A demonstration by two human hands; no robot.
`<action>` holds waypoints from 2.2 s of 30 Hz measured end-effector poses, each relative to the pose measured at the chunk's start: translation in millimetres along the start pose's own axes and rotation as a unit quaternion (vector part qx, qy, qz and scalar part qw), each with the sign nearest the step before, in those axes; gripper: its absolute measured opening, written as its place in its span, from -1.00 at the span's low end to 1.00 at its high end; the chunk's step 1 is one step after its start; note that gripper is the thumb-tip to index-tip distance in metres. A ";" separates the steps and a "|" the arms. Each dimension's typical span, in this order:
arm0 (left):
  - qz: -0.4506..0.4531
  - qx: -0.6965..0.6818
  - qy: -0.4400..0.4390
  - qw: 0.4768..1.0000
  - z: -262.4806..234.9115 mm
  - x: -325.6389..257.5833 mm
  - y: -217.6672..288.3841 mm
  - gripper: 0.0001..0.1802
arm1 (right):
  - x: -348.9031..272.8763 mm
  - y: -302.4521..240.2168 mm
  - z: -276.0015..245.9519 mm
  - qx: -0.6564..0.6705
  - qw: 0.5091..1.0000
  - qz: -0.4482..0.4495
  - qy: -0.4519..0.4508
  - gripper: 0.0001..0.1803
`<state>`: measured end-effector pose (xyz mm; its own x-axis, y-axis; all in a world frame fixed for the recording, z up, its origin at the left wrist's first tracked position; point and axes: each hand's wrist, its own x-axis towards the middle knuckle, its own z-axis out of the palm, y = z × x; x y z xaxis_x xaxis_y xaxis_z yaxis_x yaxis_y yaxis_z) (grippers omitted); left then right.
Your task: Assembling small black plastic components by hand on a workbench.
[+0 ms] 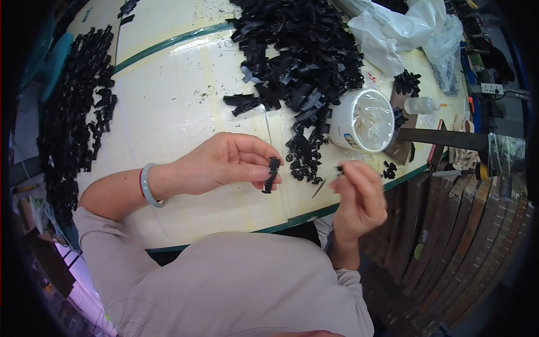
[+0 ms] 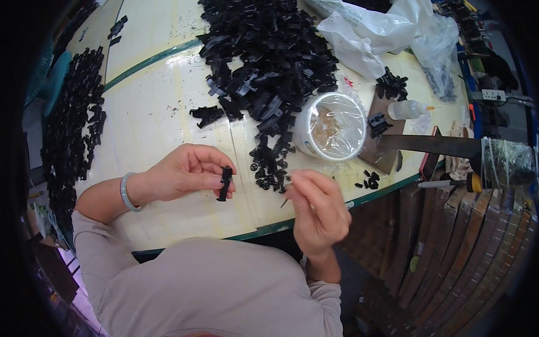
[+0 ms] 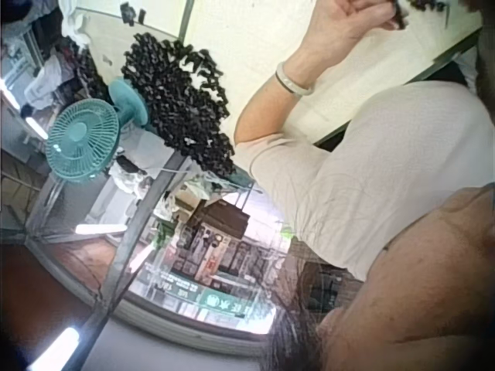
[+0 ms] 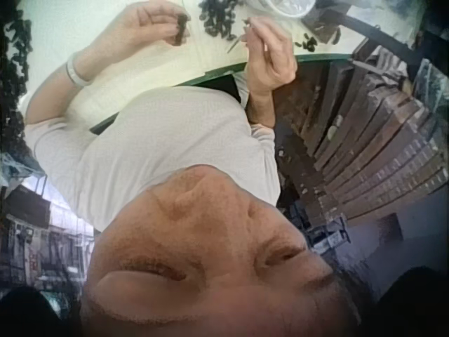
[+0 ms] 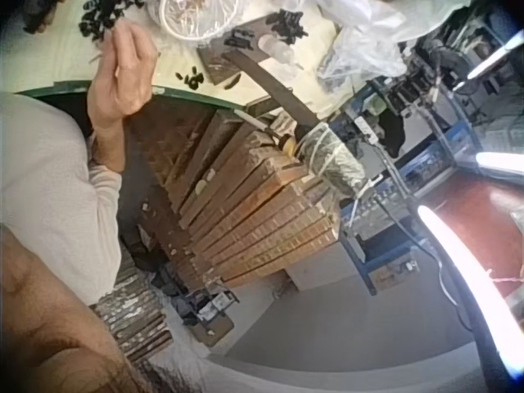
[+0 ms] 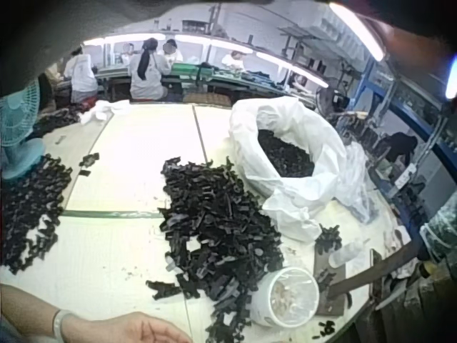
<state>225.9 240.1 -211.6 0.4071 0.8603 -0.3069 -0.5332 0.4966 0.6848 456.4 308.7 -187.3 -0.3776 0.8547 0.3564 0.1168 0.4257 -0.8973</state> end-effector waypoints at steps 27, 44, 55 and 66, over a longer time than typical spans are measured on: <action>0.058 -0.014 0.089 0.994 -3.2 1.7 7.5 -0.78 | 32.1 -11.9 0.2 -0.124 0.990 -0.058 -0.045 -0.76; 0.066 0.006 0.057 0.996 -5.0 1.1 7.0 -0.80 | 21.6 -0.8 50.0 -0.076 0.987 -0.110 -0.089 -0.71; 0.081 0.005 0.059 0.995 -3.9 -0.2 0.0 -0.81 | 20.8 -1.8 49.5 -0.106 0.978 -0.136 -0.116 -0.76; 0.028 0.111 0.143 0.983 -2.8 -13.6 18.6 -0.82 | 20.4 -4.1 44.7 -0.086 0.992 -0.004 -0.089 -0.56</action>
<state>208.3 238.0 -196.5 0.1401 0.8989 -0.4152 -0.3617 0.4368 0.8236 407.1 311.1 -188.0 -0.5343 0.7912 0.2974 0.2626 0.4898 -0.8313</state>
